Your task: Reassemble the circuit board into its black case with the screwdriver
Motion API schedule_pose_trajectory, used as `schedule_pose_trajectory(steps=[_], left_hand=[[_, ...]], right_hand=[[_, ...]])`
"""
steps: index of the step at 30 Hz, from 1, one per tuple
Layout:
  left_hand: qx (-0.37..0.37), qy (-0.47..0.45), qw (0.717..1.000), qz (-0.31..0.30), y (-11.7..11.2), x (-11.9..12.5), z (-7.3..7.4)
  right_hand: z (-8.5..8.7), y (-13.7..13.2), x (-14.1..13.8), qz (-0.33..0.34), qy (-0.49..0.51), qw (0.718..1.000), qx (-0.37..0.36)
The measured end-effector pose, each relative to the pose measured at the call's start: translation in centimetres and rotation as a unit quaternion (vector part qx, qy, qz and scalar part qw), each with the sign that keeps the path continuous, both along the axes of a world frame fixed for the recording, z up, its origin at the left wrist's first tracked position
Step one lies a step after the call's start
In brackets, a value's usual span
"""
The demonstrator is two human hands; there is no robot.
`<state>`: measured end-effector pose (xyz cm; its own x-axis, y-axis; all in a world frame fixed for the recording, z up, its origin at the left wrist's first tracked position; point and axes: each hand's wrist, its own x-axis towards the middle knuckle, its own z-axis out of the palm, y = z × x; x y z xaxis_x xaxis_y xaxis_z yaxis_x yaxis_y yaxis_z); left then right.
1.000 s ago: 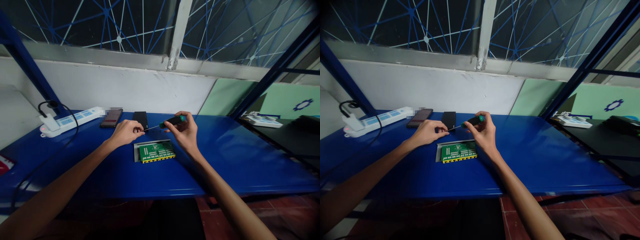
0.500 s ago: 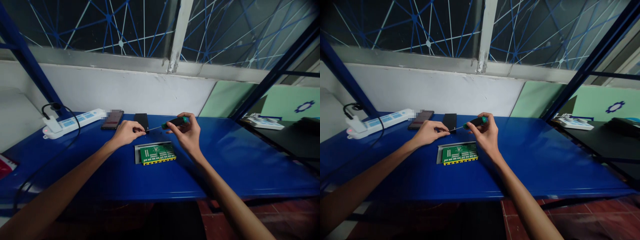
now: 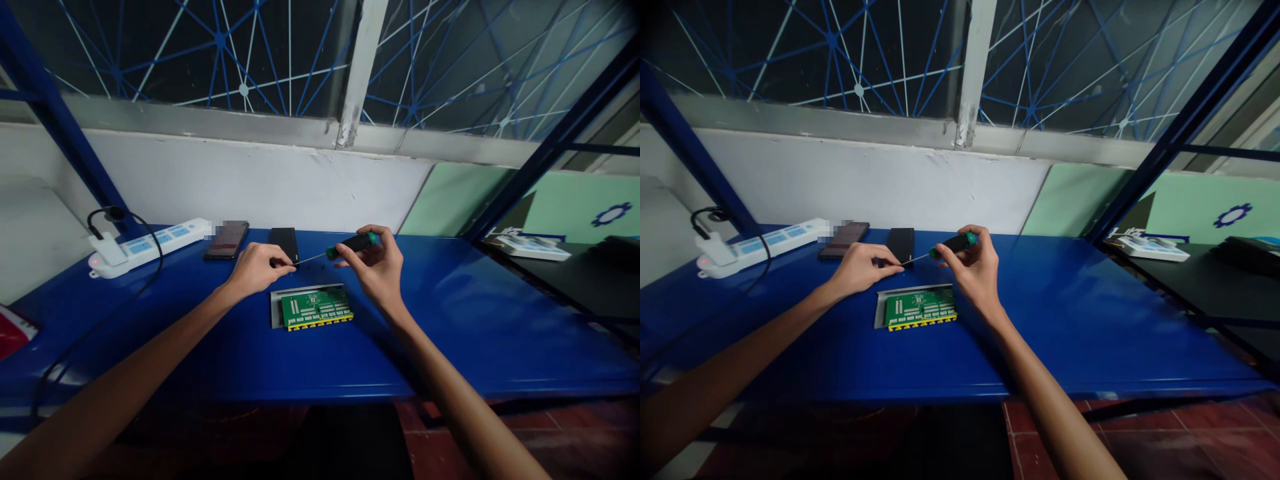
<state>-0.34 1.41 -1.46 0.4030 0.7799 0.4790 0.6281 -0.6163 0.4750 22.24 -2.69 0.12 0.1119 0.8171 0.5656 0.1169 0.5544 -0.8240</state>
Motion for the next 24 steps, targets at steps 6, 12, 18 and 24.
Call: schedule_pose_trajectory(steps=[6,12,18,24], left_hand=[[-0.041,-0.005,0.999,-0.020,-0.16,0.38,-0.15],[-0.078,-0.030,0.995,-0.048,-0.47,0.73,0.10],[-0.084,-0.021,0.995,-0.059,-0.56,0.81,-0.01],[-0.084,-0.018,0.995,-0.055,-0.70,0.92,0.04]], right_hand=[[0.24,-0.24,0.14,-0.035,-0.030,0.999,0.012],[0.45,-0.38,0.37,-0.042,-0.028,0.998,0.034],[0.48,-0.30,0.48,-0.024,-0.043,0.998,0.026],[0.45,-0.31,0.58,0.015,-0.034,0.999,0.019]])
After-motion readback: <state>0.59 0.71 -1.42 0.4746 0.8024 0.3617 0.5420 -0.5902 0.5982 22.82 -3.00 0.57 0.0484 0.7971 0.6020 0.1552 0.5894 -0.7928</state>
